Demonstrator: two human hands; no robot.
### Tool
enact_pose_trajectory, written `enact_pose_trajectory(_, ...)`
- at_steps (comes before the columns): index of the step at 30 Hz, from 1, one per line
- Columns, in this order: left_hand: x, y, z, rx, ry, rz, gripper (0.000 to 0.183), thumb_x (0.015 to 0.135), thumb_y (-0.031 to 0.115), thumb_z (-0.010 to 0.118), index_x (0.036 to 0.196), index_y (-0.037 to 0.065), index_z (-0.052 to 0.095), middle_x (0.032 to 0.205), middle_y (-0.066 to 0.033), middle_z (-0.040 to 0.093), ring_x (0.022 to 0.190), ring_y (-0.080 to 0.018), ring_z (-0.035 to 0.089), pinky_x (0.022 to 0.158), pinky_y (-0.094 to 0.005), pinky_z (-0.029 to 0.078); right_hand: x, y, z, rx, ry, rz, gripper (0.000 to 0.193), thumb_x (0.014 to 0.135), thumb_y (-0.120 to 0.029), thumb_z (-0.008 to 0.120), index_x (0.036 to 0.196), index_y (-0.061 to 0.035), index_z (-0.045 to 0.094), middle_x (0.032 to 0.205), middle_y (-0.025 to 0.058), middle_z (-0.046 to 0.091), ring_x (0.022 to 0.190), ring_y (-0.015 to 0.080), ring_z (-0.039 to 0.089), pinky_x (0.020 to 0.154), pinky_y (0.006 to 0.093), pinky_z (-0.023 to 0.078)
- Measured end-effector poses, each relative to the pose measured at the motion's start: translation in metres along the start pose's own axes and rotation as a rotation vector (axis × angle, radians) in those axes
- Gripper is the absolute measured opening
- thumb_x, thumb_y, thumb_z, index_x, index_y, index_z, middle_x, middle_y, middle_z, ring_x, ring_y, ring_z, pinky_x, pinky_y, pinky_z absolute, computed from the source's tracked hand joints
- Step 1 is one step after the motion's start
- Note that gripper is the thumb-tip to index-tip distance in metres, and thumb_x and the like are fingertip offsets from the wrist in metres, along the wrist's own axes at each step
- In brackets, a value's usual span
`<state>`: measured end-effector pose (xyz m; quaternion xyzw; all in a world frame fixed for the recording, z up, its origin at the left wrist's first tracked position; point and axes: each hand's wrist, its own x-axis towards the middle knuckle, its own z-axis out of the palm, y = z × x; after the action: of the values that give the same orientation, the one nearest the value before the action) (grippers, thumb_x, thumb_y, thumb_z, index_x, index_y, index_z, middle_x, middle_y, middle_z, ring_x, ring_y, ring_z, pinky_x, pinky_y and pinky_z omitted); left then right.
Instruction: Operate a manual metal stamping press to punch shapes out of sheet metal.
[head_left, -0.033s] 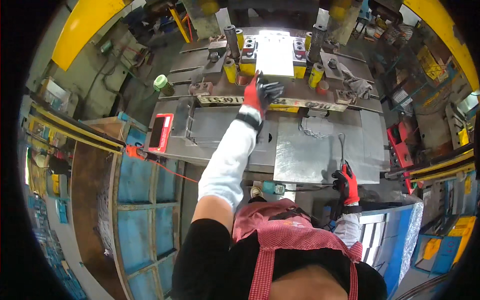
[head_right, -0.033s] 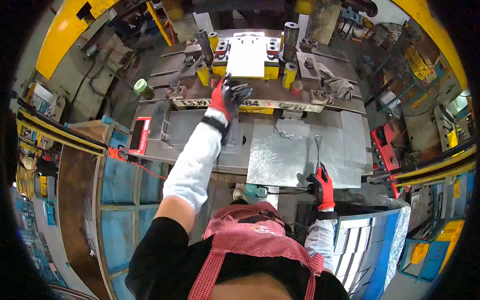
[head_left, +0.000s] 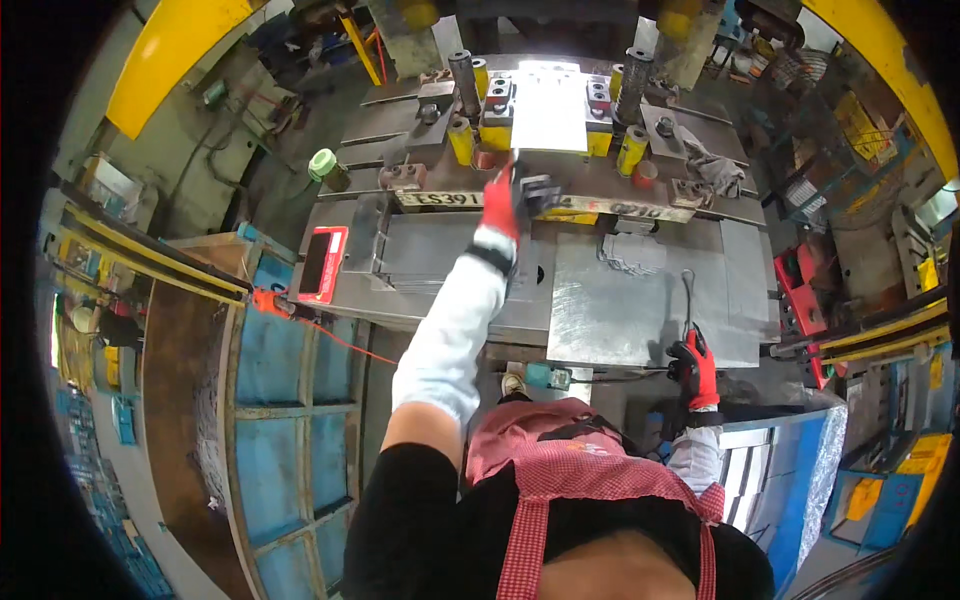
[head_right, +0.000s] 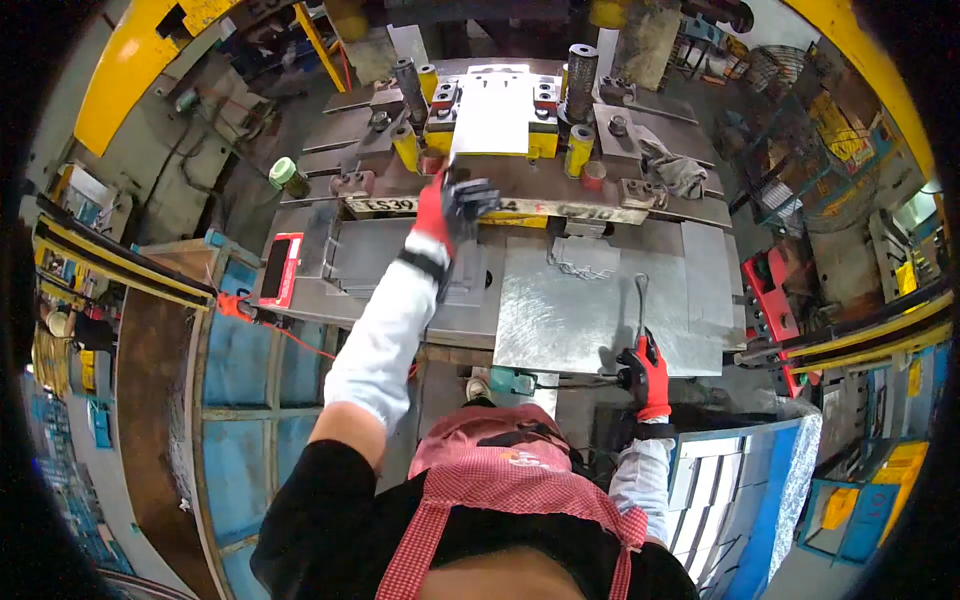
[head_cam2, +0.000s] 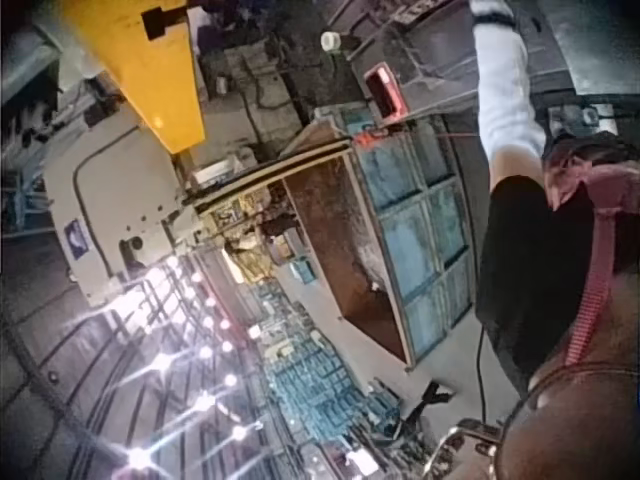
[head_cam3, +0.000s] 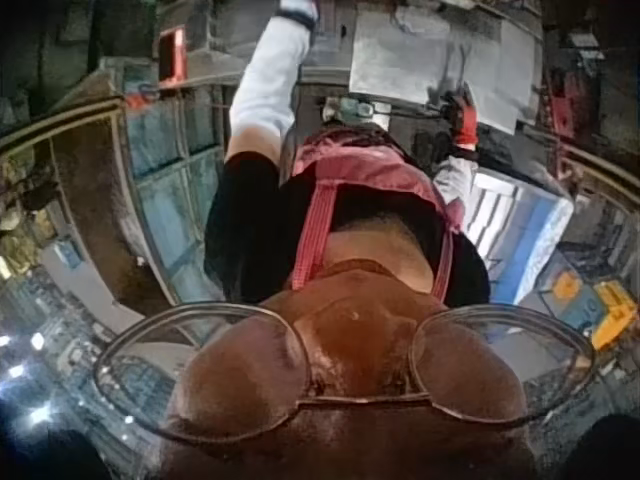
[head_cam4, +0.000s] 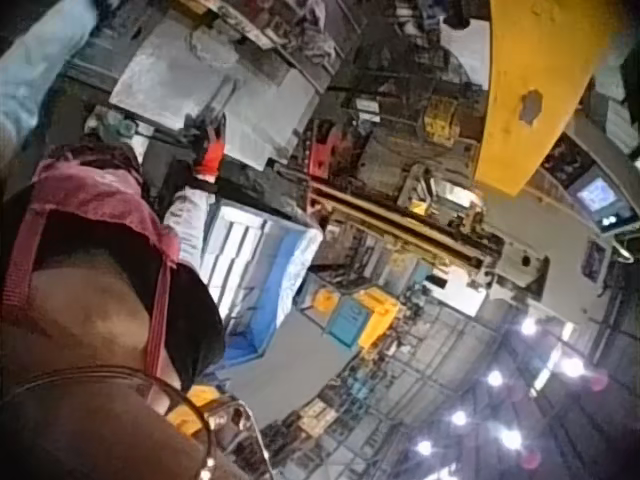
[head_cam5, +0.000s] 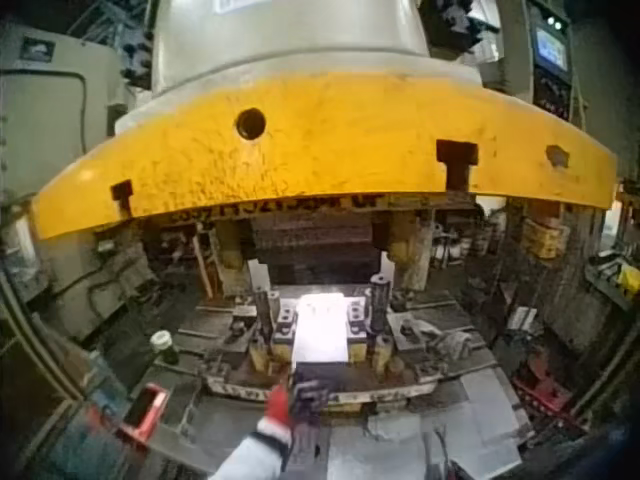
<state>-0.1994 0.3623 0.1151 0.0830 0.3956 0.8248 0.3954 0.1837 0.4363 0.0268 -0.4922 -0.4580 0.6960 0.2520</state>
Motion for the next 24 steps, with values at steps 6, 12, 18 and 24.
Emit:
enact_pose_trajectory(6,-0.153,-0.054,-0.093,0.941,0.194,0.233,0.046,0.081,0.033,0.055,0.117,0.006,0.048,0.108,-0.0133,0.056,0.097,-0.0251,0.056,0.081,-0.0356,0.044,0.014,0.027,-0.021,0.014,-0.11,-0.083,0.031,0.079,-0.018,0.058,0.107,-0.0069,0.053,0.062,-0.0014,0.047,0.045,0.0068,0.041,0.041,0.0221,0.032)
enact_pose_trajectory(12,-0.167,-0.094,-0.169,2.217,0.25,0.17,0.059,0.075,0.027,0.055,0.13,0.023,0.035,0.139,-0.0096,0.025,0.13,-0.0315,0.017,0.104,-0.0459,0.012,0.025,0.037,-0.024,-0.027,-0.064,-0.146,0.034,0.076,-0.015,0.061,0.107,-0.0032,0.052,0.067,-0.0006,0.053,0.048,0.0063,0.044,0.042,0.0214,0.033)
enact_pose_trajectory(18,-0.159,-0.088,-0.166,2.216,0.165,-0.023,0.059,0.077,0.026,0.05,0.132,0.024,0.029,0.139,-0.0102,0.025,0.127,-0.0362,0.023,0.102,-0.0498,0.015,0.012,0.025,-0.024,-0.128,-0.101,-0.131,0.044,0.073,-0.012,0.062,0.113,0.0001,0.049,0.075,0.0014,0.056,0.053,0.0077,0.047,0.046,0.0231,0.036)
enact_pose_trajectory(24,-0.159,-0.088,-0.168,2.198,0.152,-0.018,0.051,0.078,0.026,0.049,0.127,0.023,0.038,0.138,-0.0093,0.026,0.126,-0.0349,0.024,0.102,-0.0493,0.016,0.013,0.023,-0.027,-0.174,-0.077,-0.126,0.022,0.081,-0.018,0.055,0.095,-0.0009,0.054,0.075,0.0007,0.054,0.064,0.0084,0.049,0.056,0.0238,0.041)
